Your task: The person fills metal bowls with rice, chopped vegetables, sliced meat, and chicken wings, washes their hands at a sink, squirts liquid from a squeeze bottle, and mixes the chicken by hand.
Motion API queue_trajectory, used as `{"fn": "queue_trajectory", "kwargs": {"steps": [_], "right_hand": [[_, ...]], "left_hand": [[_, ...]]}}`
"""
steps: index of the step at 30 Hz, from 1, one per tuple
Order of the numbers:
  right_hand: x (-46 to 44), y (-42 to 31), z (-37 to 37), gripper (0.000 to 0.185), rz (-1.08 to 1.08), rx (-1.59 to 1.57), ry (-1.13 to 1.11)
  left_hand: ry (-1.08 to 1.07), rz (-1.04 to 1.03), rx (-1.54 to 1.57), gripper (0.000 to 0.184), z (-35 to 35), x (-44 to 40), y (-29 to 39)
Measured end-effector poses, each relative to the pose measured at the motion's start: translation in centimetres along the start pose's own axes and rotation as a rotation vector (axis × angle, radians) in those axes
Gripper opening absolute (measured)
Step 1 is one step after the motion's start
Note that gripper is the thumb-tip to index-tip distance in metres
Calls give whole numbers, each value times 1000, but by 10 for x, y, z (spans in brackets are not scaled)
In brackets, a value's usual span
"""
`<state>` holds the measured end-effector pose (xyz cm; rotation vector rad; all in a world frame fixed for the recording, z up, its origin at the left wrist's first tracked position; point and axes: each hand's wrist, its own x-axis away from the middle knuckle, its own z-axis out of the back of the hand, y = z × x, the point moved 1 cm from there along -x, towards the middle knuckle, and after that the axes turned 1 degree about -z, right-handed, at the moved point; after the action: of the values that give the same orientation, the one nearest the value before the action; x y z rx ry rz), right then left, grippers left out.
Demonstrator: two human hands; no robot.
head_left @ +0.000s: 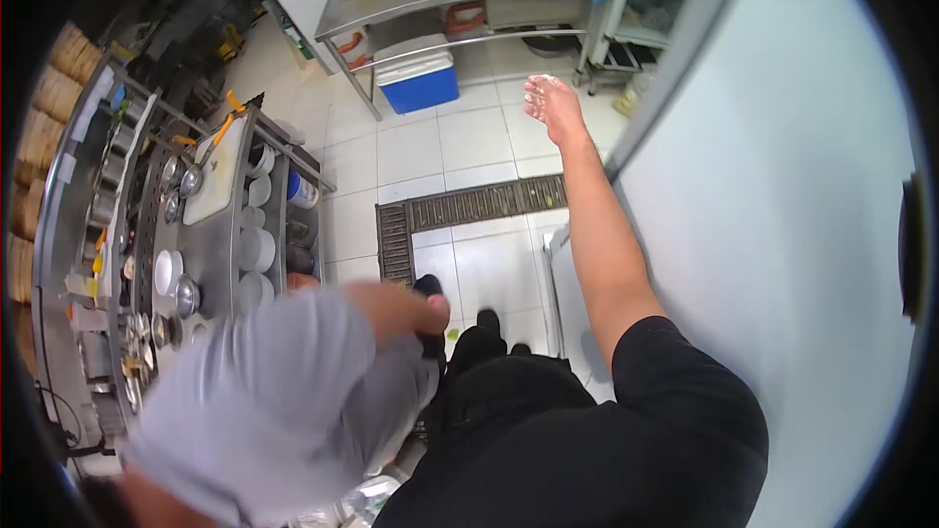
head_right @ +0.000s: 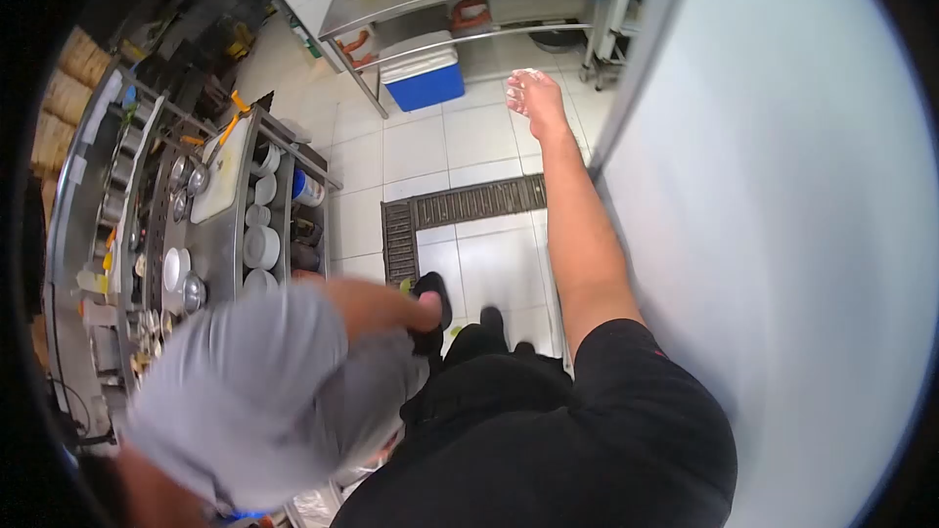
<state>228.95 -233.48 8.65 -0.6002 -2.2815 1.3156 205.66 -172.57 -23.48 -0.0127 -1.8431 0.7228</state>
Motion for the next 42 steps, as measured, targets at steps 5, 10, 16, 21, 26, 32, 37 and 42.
{"fn": "queue_trajectory", "kwargs": {"steps": [5,10,16,21,26,32,37,42], "right_hand": [[-127,-12,-30,19,-12,36,-62],[-254,-14,18,32,-15,75,39],[-347,-34,177,24,-13,80,326],[-378,-69,244,19,14,100,633],[-472,-68,317,21,52,62,717],[-632,-70,337,12,-37,5,841],[-806,-87,278,27,37,198,507],[-979,-121,162,31,87,560,264]], "left_hand": [[-91,33,97,20,-38,-48,-62],[-301,-373,-147,39,47,65,35],[275,-621,-1827,41,-71,-45,-123],[242,-610,-2285,42,-207,-125,-240],[178,-709,-2345,44,-337,-242,-370],[175,-514,-2681,42,-415,-364,-587],[-134,-669,-2675,37,-453,-429,-753],[-478,-864,-2496,32,-516,-472,-925]]}}
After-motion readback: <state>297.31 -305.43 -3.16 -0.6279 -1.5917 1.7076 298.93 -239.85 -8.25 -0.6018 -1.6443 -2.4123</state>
